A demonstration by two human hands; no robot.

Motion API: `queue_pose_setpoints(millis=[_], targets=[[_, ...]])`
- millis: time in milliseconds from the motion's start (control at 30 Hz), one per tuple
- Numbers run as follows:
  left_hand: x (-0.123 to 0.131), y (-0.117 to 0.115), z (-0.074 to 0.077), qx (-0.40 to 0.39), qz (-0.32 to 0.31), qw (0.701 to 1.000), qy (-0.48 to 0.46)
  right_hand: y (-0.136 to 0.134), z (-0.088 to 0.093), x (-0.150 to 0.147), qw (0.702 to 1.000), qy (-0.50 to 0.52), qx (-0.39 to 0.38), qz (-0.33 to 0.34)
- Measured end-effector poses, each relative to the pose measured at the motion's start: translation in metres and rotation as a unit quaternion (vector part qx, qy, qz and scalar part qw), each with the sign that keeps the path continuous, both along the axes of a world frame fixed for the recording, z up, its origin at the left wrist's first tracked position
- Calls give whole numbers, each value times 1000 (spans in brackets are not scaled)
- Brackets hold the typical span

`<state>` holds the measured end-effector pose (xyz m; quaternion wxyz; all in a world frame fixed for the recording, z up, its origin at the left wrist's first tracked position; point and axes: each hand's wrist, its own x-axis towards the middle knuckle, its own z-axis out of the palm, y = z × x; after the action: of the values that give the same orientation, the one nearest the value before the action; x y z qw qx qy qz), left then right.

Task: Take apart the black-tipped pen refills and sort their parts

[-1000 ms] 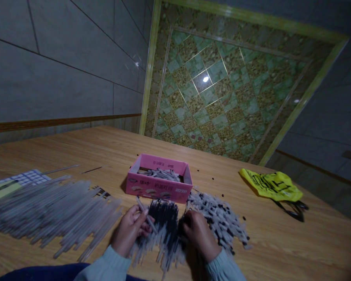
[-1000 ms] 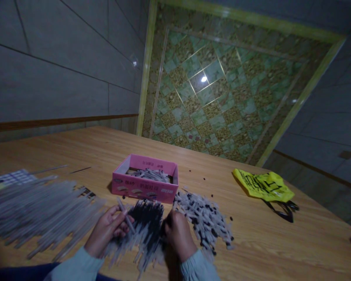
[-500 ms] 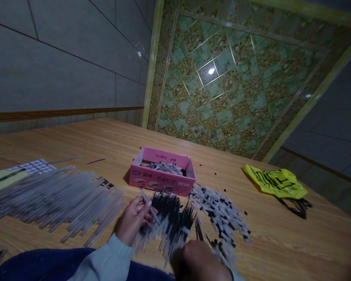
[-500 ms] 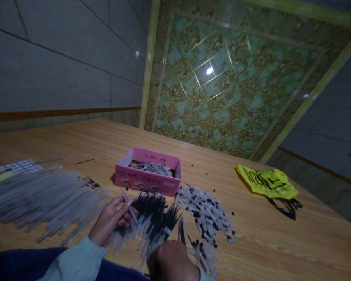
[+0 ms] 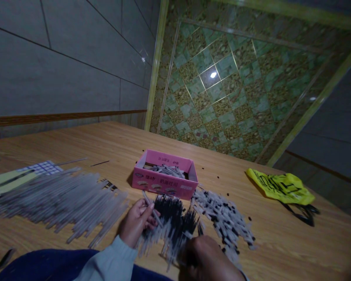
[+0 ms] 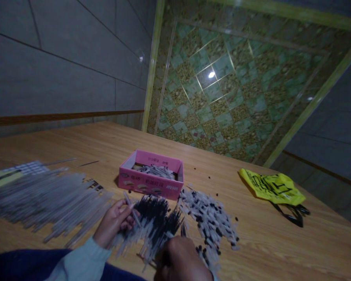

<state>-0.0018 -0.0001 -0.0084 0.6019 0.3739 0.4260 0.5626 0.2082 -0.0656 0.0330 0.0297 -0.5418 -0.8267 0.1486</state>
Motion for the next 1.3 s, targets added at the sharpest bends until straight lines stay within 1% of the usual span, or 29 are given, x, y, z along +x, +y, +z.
queue_pose_setpoints(millis=[67,100,167,200,267,333,433,500,567,633,767,867,967,1167,1300], targets=[[0,-1,1,-1,10,1000,-11,7,0,6,997,40,45,-40],[0,-1,1,-2,15,1000,-18,12,1,8,994,76,58,-60],[0,0,-1,-9,24,999,-35,20,1,7,976,187,64,-95],[0,0,-1,-14,27,999,-46,24,0,4,958,258,63,-109],[1,1,-4,-30,30,997,-71,28,-1,-3,906,395,65,-138],[2,2,-6,-53,30,993,-102,27,-5,-14,846,503,69,-164],[3,2,-8,-95,27,984,-151,22,-12,-29,752,628,60,-189],[4,2,-8,-126,26,975,-183,19,-13,-37,700,686,51,-191],[4,2,-8,-156,24,965,-211,18,-13,-42,671,713,52,-195],[5,2,-8,-183,20,954,-235,18,-10,-44,655,725,62,-202],[6,0,-5,-212,16,941,-265,18,-8,-44,641,726,100,-226],[8,-1,-1,-217,17,937,-273,17,-9,-46,646,721,128,-213],[11,-3,0,-219,11,938,-269,15,-11,-49,676,696,156,-185],[14,-4,-2,-226,0,938,-261,14,-12,-52,738,617,220,-164],[15,-5,-2,-224,-10,940,-259,14,-12,-53,761,581,255,-138]])
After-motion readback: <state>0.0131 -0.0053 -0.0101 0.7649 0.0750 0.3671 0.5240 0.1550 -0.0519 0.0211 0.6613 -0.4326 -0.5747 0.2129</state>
